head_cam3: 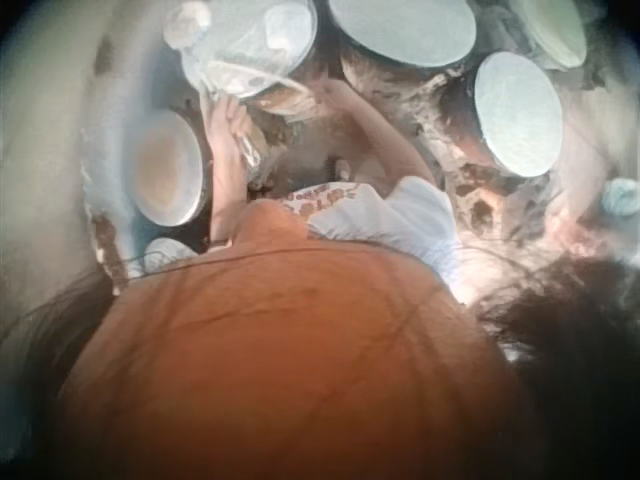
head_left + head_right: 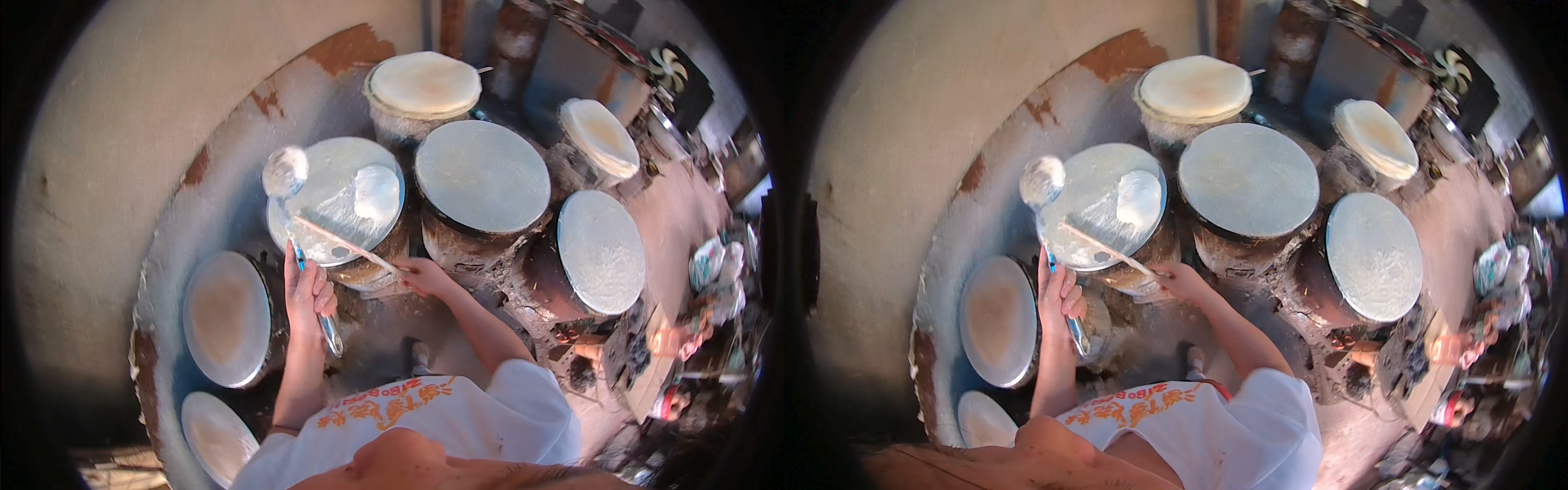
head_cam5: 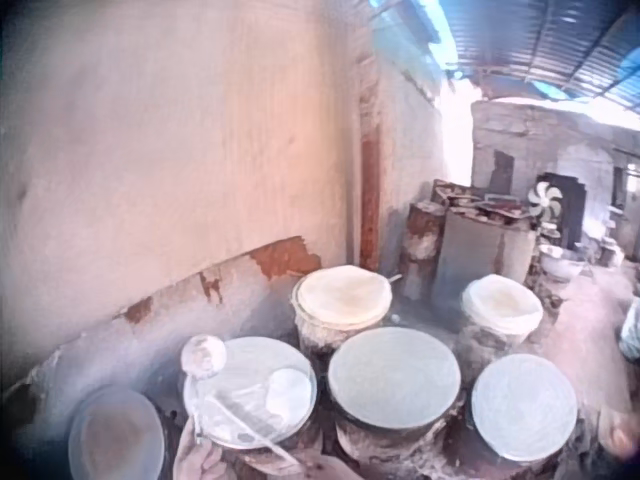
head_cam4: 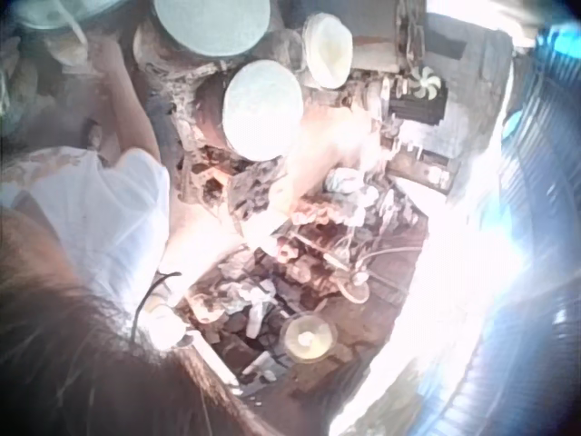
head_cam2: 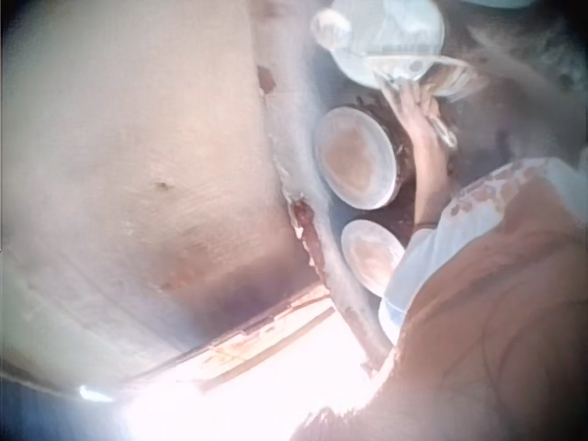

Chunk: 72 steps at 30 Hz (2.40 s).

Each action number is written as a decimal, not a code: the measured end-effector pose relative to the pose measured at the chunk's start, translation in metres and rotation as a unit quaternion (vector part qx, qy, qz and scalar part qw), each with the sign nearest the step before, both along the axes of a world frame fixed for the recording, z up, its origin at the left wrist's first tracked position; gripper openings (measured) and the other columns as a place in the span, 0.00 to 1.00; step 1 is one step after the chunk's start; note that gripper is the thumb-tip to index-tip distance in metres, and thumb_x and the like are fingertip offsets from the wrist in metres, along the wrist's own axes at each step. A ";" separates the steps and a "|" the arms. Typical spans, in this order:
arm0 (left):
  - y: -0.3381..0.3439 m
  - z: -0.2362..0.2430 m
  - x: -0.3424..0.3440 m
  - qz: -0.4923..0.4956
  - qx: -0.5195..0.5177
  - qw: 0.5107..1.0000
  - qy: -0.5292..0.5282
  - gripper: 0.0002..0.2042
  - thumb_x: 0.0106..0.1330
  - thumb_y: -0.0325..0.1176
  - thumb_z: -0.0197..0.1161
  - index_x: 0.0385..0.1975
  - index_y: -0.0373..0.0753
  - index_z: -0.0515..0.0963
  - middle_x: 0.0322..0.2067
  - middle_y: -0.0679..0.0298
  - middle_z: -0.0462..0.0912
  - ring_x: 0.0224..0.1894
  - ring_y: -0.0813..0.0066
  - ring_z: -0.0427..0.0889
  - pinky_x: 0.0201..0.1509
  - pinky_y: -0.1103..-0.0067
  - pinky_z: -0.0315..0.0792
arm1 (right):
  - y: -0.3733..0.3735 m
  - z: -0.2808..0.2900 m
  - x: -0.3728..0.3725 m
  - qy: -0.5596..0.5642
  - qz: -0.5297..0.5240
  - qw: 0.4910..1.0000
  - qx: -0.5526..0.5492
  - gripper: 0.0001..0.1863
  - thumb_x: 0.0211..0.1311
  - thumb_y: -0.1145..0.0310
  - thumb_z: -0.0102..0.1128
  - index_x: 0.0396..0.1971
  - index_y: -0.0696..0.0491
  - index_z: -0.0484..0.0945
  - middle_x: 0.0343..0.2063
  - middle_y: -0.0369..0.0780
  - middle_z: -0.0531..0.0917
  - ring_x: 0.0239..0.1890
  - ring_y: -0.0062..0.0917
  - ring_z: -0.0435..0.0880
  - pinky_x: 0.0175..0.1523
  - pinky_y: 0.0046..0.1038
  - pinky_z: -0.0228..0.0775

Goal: The person prepares thin flatbreads on a series of heated drums. They spread batter using a ladle, flip the cooked breads using a thin stick, and stack them to the side.

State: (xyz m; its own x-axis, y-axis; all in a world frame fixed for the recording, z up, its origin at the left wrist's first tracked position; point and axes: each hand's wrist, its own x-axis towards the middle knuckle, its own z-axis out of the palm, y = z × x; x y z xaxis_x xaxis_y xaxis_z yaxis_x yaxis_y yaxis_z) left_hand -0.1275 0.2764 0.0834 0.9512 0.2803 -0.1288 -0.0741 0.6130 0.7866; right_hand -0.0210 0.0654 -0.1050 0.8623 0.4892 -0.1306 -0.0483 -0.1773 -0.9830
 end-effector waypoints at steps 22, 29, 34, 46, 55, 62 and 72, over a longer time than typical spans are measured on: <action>0.014 -0.013 0.124 -0.145 -0.480 0.846 0.178 0.09 0.71 0.34 0.48 0.26 0.44 0.65 0.16 0.73 0.62 0.12 0.85 0.62 0.14 0.86 0.61 | -0.030 0.019 0.068 -0.275 -0.203 0.887 -0.311 0.16 0.64 0.63 0.48 0.50 0.44 0.74 0.18 0.49 0.79 0.23 0.45 0.80 0.29 0.46 0.71; 0.021 -0.013 0.138 -0.159 -0.426 0.875 0.167 0.12 0.69 0.31 0.53 0.21 0.42 0.62 0.15 0.72 0.62 0.13 0.84 0.63 0.16 0.86 0.64 | -0.033 0.029 0.055 -0.344 -0.089 0.896 -0.267 0.13 0.63 0.65 0.51 0.47 0.47 0.75 0.25 0.45 0.82 0.26 0.40 0.81 0.32 0.40 0.71; 0.019 -0.028 0.137 -0.138 -0.346 0.916 0.150 0.10 0.69 0.32 0.52 0.24 0.43 0.64 0.13 0.73 0.62 0.12 0.86 0.63 0.14 0.88 0.62 | -0.031 0.023 -0.017 -0.026 -0.215 0.972 -0.090 0.15 0.62 0.70 0.50 0.49 0.51 0.75 0.22 0.42 0.79 0.23 0.29 0.80 0.33 0.31 0.72; -0.031 -0.037 0.046 -0.082 -0.782 0.618 -0.017 0.12 0.67 0.26 0.44 0.19 0.41 0.61 0.07 0.75 0.59 0.07 0.85 0.62 0.08 0.86 0.62 | 0.033 0.056 -0.003 -0.291 -0.171 0.938 -0.077 0.18 0.59 0.67 0.56 0.50 0.48 0.77 0.36 0.49 0.82 0.38 0.43 0.82 0.41 0.36 0.73; -0.012 -0.013 0.008 -0.110 -0.633 0.763 -0.074 0.18 0.72 0.36 0.45 0.16 0.39 0.62 0.12 0.69 0.62 0.08 0.83 0.62 0.10 0.85 0.60 | -0.026 0.004 -0.055 -0.218 -0.046 0.970 -0.098 0.18 0.58 0.66 0.58 0.50 0.47 0.77 0.36 0.46 0.82 0.37 0.42 0.81 0.42 0.35 0.73; 0.010 -0.089 -0.013 -0.173 -0.606 0.776 0.002 0.18 0.71 0.38 0.45 0.17 0.39 0.62 0.13 0.69 0.62 0.10 0.80 0.64 0.14 0.84 0.63 | -0.082 0.012 -0.144 -0.250 -0.142 0.944 -0.165 0.21 0.52 0.69 0.65 0.50 0.47 0.79 0.29 0.42 0.81 0.29 0.31 0.79 0.37 0.26 0.72; 0.009 -0.124 -0.029 -0.179 -0.601 0.779 -0.029 0.17 0.73 0.37 0.43 0.18 0.39 0.62 0.12 0.70 0.61 0.10 0.81 0.63 0.13 0.84 0.63 | -0.085 0.017 -0.171 -0.368 -0.165 0.868 -0.290 0.17 0.52 0.66 0.63 0.44 0.38 0.79 0.23 0.37 0.77 0.24 0.37 0.79 0.27 0.37 0.72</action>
